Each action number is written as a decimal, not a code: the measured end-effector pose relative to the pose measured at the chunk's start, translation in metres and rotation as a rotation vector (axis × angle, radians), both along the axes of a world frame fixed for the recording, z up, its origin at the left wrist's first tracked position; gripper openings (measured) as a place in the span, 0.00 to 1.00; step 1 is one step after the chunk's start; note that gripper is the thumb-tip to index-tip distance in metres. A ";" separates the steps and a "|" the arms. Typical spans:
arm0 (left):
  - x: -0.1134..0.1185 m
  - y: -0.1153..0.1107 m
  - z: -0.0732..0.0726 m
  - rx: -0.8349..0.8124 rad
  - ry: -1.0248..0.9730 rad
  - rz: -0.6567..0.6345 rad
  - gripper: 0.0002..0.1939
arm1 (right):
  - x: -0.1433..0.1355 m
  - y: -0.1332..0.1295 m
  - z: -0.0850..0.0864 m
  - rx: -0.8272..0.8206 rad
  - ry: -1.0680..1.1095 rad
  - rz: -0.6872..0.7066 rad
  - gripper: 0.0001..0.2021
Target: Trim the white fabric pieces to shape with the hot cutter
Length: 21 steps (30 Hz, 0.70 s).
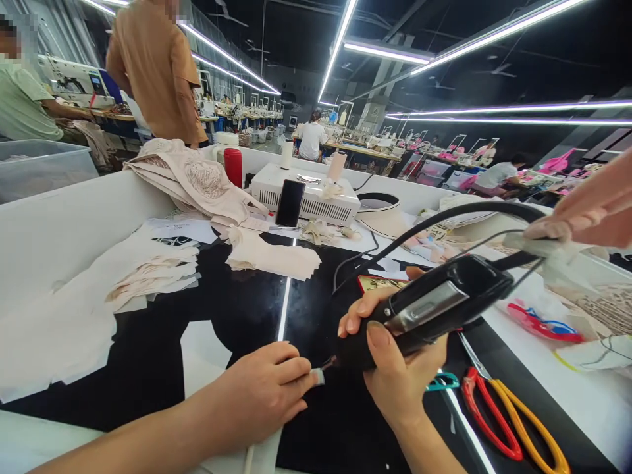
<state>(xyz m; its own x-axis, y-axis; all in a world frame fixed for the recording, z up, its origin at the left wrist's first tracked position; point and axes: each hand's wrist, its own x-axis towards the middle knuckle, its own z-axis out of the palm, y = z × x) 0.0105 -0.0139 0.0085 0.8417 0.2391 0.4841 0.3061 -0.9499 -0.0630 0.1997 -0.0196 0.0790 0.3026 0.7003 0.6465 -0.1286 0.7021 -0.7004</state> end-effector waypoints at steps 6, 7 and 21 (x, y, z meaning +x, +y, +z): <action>-0.001 0.000 0.000 -0.019 -0.025 0.014 0.12 | 0.000 -0.001 -0.001 0.005 0.016 -0.007 0.23; -0.002 0.000 0.000 -0.025 -0.030 0.020 0.12 | 0.000 -0.002 -0.001 0.004 0.017 -0.009 0.23; -0.007 0.001 0.003 -0.029 -0.012 0.038 0.12 | -0.002 0.000 -0.002 -0.016 -0.001 -0.021 0.21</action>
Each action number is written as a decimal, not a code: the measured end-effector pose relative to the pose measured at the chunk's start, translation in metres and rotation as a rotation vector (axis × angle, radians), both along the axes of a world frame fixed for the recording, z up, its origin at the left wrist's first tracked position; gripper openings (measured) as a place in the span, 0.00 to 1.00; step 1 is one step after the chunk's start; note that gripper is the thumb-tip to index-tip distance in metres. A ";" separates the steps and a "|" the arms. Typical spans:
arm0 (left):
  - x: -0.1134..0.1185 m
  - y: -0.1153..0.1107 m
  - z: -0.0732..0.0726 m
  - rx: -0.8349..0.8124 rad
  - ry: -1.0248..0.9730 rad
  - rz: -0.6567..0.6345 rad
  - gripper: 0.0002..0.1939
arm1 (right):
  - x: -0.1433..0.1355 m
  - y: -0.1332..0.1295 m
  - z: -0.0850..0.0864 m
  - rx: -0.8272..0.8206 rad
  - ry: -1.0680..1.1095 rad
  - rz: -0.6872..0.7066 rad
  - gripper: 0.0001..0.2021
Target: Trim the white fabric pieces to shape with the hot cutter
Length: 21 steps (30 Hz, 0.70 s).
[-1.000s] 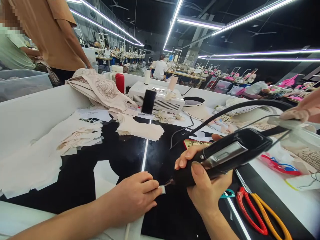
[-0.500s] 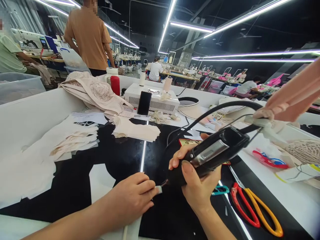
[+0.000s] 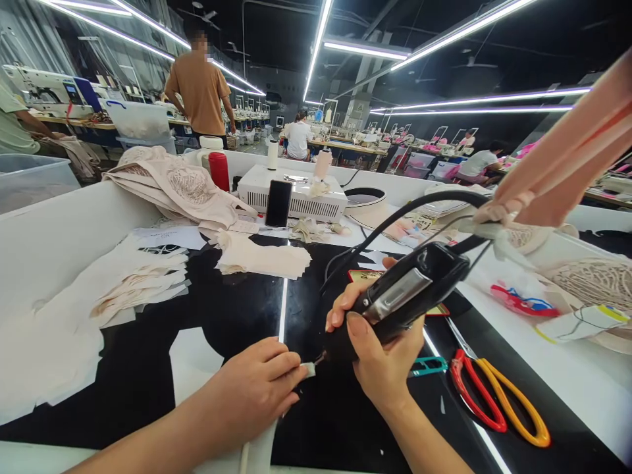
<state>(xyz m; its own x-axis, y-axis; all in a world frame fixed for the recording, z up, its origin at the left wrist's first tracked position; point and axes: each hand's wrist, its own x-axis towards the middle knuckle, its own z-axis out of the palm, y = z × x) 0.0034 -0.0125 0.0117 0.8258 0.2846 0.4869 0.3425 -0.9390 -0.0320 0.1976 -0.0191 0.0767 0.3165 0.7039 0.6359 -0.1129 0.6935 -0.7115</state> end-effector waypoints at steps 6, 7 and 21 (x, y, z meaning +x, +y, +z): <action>0.000 0.002 0.002 0.017 -0.006 -0.026 0.16 | -0.001 0.001 0.001 0.011 0.005 0.003 0.21; 0.000 0.002 0.003 0.021 -0.002 -0.027 0.17 | -0.001 0.001 0.001 0.012 0.010 0.007 0.20; -0.002 0.002 0.003 -0.002 0.038 -0.014 0.13 | -0.005 0.001 0.001 0.010 0.010 -0.003 0.18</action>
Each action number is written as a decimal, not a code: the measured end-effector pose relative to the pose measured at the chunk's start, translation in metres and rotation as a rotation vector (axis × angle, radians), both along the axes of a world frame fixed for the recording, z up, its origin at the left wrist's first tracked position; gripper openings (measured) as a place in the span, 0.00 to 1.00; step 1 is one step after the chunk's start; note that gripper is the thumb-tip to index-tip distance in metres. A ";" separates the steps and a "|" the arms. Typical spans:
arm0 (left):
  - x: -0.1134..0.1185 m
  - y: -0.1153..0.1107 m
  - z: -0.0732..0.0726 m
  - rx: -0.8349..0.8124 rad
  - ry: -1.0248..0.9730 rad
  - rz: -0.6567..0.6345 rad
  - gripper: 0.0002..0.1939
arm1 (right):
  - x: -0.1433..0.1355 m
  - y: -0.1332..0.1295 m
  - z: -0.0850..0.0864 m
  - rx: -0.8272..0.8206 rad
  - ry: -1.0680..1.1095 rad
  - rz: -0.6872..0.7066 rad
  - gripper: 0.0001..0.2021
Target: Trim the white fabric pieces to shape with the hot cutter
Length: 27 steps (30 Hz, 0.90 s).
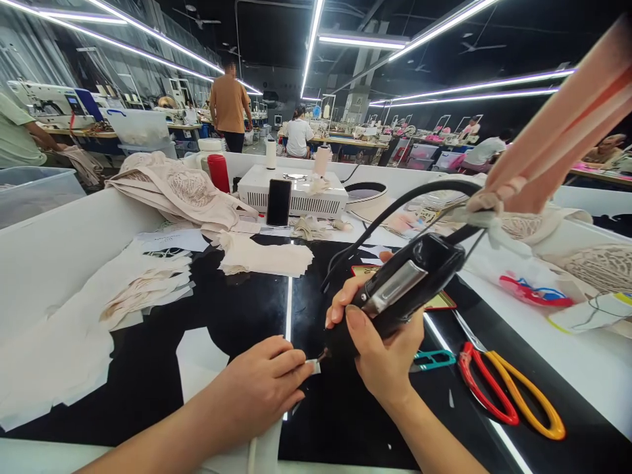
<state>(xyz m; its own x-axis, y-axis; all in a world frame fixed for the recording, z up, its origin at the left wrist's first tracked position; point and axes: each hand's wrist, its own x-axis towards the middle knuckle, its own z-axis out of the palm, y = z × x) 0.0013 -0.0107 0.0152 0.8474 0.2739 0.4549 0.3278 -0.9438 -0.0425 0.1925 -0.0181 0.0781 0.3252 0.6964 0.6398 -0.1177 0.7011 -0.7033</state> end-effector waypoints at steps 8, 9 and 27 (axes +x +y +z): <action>0.000 -0.001 0.002 0.001 0.032 -0.011 0.14 | 0.006 -0.007 0.002 -0.043 0.041 0.005 0.21; 0.000 -0.001 0.002 -0.003 0.020 -0.015 0.13 | 0.006 -0.008 0.002 -0.041 0.047 0.011 0.21; -0.001 0.002 -0.002 -0.270 -0.129 0.026 0.15 | 0.006 -0.014 0.002 -0.043 -0.012 -0.017 0.25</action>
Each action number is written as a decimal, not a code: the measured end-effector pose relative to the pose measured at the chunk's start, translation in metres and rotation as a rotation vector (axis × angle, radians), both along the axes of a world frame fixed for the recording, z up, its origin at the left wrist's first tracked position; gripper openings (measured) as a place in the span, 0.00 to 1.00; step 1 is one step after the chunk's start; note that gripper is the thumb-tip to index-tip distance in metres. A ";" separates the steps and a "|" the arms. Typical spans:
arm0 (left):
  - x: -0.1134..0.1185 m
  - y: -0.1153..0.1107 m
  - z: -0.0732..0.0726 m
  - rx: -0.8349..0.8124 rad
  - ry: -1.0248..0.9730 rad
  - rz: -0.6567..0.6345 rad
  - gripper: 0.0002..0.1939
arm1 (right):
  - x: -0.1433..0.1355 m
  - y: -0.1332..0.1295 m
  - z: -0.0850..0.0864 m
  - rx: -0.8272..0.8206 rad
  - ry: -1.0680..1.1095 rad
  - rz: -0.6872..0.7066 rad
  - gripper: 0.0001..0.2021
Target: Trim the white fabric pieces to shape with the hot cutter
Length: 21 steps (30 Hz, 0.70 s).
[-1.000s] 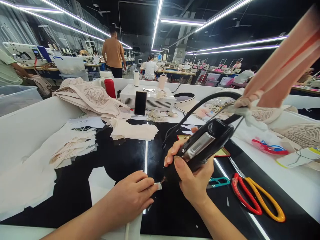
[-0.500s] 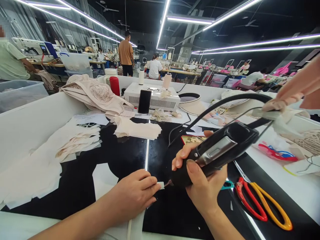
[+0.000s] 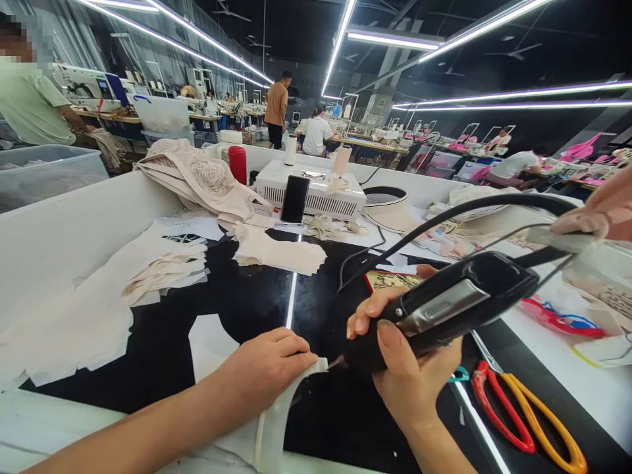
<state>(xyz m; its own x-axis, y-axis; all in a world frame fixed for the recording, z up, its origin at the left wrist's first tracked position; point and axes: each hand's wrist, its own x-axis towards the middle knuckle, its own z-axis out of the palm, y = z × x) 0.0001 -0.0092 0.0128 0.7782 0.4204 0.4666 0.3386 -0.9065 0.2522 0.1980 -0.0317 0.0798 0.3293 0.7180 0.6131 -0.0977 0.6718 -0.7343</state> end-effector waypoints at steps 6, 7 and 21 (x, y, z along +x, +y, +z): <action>-0.002 0.000 0.004 -0.059 -0.027 0.012 0.14 | 0.001 0.000 -0.001 0.013 -0.006 0.014 0.24; -0.002 0.000 0.005 -0.032 -0.024 -0.001 0.13 | 0.001 0.000 -0.001 0.012 -0.010 0.011 0.24; 0.000 -0.003 -0.003 0.389 0.043 0.038 0.10 | 0.000 0.001 -0.001 0.019 -0.010 -0.003 0.25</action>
<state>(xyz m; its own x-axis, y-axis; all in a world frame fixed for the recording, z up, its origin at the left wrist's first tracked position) 0.0001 -0.0126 0.0096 0.7878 0.2475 0.5640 0.3764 -0.9183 -0.1226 0.1983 -0.0307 0.0783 0.3252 0.7051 0.6301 -0.0877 0.6860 -0.7223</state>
